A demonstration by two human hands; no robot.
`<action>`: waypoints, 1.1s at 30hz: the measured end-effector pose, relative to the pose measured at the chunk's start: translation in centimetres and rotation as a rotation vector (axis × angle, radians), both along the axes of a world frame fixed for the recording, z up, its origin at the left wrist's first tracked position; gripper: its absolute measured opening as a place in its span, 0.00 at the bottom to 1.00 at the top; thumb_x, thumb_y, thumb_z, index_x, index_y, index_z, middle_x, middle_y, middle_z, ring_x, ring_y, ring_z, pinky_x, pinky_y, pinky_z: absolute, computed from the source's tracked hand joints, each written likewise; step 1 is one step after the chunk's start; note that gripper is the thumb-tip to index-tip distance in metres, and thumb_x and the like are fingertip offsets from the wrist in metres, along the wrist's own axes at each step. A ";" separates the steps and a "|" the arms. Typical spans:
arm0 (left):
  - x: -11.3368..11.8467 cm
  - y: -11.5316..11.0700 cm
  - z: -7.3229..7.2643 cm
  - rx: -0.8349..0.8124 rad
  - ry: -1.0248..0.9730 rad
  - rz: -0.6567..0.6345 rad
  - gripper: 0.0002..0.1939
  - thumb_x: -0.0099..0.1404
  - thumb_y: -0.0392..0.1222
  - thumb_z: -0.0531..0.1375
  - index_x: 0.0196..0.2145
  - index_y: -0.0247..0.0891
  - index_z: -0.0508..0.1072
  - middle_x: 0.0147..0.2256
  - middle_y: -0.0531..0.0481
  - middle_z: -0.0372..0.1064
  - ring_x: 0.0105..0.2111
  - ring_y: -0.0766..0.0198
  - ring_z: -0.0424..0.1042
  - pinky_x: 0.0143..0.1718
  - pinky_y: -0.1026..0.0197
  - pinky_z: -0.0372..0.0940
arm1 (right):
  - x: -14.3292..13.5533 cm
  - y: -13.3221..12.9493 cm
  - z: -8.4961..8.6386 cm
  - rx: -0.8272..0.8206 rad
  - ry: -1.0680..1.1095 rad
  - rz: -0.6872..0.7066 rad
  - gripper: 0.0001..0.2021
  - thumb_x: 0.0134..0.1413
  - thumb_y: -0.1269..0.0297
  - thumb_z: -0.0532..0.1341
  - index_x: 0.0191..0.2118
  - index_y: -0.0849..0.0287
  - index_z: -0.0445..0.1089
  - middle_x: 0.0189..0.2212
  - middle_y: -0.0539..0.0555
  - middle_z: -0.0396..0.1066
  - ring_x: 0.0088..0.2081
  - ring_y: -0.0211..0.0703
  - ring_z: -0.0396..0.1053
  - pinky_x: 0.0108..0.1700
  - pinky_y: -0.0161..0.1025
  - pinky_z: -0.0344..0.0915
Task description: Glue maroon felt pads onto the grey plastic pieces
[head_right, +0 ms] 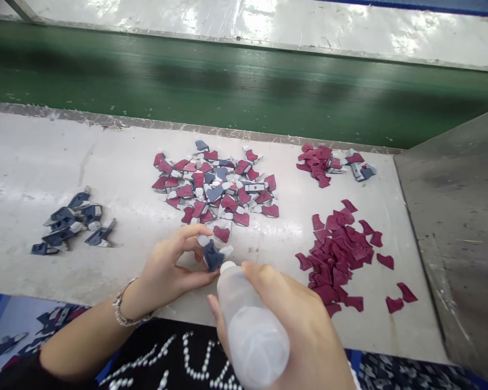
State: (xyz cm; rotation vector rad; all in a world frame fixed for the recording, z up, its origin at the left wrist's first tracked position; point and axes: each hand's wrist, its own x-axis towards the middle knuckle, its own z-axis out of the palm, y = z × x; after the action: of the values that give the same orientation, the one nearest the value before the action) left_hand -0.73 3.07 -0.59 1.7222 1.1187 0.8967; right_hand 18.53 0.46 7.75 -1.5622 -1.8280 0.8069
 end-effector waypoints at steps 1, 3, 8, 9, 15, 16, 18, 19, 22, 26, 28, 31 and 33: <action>0.0 0.0 0.1 -0.007 -0.003 0.002 0.24 0.61 0.37 0.67 0.51 0.44 0.62 0.29 0.58 0.75 0.26 0.68 0.76 0.29 0.68 0.72 | 0.1 -0.1 0.0 0.010 -0.032 -0.005 0.06 0.57 0.55 0.64 0.36 0.50 0.72 0.24 0.45 0.73 0.20 0.41 0.71 0.27 0.38 0.75; 0.0 -0.1 0.1 -0.010 0.005 0.009 0.24 0.61 0.37 0.68 0.50 0.44 0.62 0.30 0.58 0.75 0.26 0.68 0.75 0.29 0.68 0.72 | 0.3 -0.4 -0.1 0.031 -0.100 -0.010 0.09 0.56 0.50 0.65 0.36 0.48 0.72 0.25 0.45 0.74 0.21 0.43 0.72 0.30 0.40 0.76; 0.0 -0.1 0.1 0.007 0.028 0.007 0.24 0.61 0.41 0.68 0.50 0.44 0.62 0.29 0.58 0.75 0.25 0.68 0.75 0.29 0.67 0.72 | 0.5 -0.8 -0.2 0.014 -0.132 0.004 0.10 0.58 0.49 0.63 0.35 0.49 0.73 0.25 0.46 0.75 0.22 0.43 0.73 0.25 0.38 0.73; 0.1 -0.1 0.1 0.008 0.017 0.005 0.24 0.61 0.42 0.68 0.50 0.44 0.62 0.29 0.58 0.74 0.25 0.68 0.74 0.28 0.68 0.71 | 0.5 -0.7 -0.3 0.016 -0.137 -0.011 0.10 0.58 0.49 0.63 0.36 0.49 0.73 0.25 0.47 0.75 0.23 0.44 0.74 0.23 0.38 0.72; 0.0 0.0 0.1 -0.017 0.009 0.018 0.24 0.60 0.41 0.69 0.50 0.43 0.63 0.28 0.58 0.74 0.25 0.68 0.74 0.28 0.68 0.71 | 0.3 -0.8 -0.5 0.097 -0.197 -0.046 0.11 0.56 0.49 0.64 0.40 0.46 0.70 0.28 0.44 0.76 0.25 0.44 0.75 0.26 0.38 0.74; 0.0 -0.1 0.1 -0.019 0.016 0.019 0.25 0.60 0.41 0.69 0.50 0.43 0.63 0.28 0.58 0.74 0.26 0.68 0.74 0.29 0.68 0.71 | 0.3 -0.9 -0.5 0.108 -0.231 -0.070 0.11 0.57 0.47 0.63 0.40 0.47 0.69 0.28 0.45 0.75 0.26 0.45 0.75 0.26 0.40 0.74; -0.1 -0.1 0.1 -0.022 0.009 0.016 0.26 0.60 0.41 0.69 0.51 0.43 0.62 0.29 0.57 0.75 0.26 0.68 0.74 0.29 0.67 0.71 | 0.3 -1.2 -0.5 0.127 -0.287 -0.112 0.13 0.60 0.44 0.59 0.39 0.47 0.67 0.27 0.45 0.75 0.25 0.46 0.75 0.25 0.42 0.72; -0.1 -0.1 0.2 -0.027 -0.005 0.009 0.26 0.60 0.40 0.69 0.51 0.44 0.62 0.29 0.57 0.75 0.26 0.68 0.75 0.30 0.67 0.71 | 0.4 -1.2 -0.4 0.135 -0.295 -0.117 0.13 0.61 0.43 0.57 0.39 0.47 0.67 0.26 0.45 0.74 0.23 0.46 0.74 0.25 0.43 0.72; 0.0 -0.1 0.2 -0.038 -0.047 -0.010 0.25 0.60 0.39 0.69 0.51 0.44 0.62 0.30 0.57 0.75 0.27 0.68 0.76 0.31 0.67 0.73 | 0.4 -1.0 -0.2 0.139 -0.279 -0.079 0.12 0.59 0.45 0.60 0.38 0.46 0.67 0.25 0.44 0.74 0.23 0.44 0.74 0.24 0.41 0.72; 0.0 -0.2 0.3 -0.023 -0.044 -0.013 0.25 0.60 0.39 0.69 0.51 0.44 0.62 0.30 0.58 0.74 0.27 0.68 0.76 0.32 0.67 0.73 | 0.4 -0.6 -0.1 0.094 -0.211 -0.035 0.10 0.56 0.49 0.64 0.38 0.47 0.69 0.26 0.43 0.75 0.24 0.43 0.74 0.26 0.38 0.74; -0.1 -0.2 0.3 -0.016 -0.038 -0.011 0.26 0.60 0.39 0.70 0.51 0.44 0.62 0.30 0.59 0.74 0.27 0.69 0.76 0.32 0.68 0.73 | 0.3 -0.6 -0.1 0.082 -0.186 -0.038 0.10 0.56 0.50 0.64 0.37 0.48 0.70 0.25 0.44 0.74 0.23 0.43 0.74 0.25 0.37 0.74; -0.1 -0.1 0.3 -0.014 -0.032 -0.008 0.26 0.60 0.39 0.70 0.51 0.44 0.62 0.30 0.59 0.74 0.27 0.70 0.75 0.32 0.70 0.73 | 0.3 -0.8 -0.1 0.080 -0.215 -0.058 0.11 0.55 0.48 0.64 0.38 0.47 0.70 0.26 0.45 0.75 0.25 0.44 0.75 0.24 0.37 0.73; 0.0 -0.1 0.3 -0.008 -0.030 -0.008 0.26 0.59 0.39 0.70 0.51 0.44 0.62 0.30 0.59 0.74 0.27 0.70 0.75 0.32 0.69 0.73 | 0.2 -0.8 -0.2 0.076 -0.211 -0.080 0.11 0.56 0.47 0.63 0.38 0.45 0.69 0.26 0.43 0.75 0.24 0.43 0.74 0.22 0.36 0.72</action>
State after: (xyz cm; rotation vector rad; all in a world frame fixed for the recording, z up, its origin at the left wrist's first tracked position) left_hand -0.77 2.97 -0.28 1.7002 1.0937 0.9092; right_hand 18.76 -0.34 7.55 -1.7141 -1.9050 0.5470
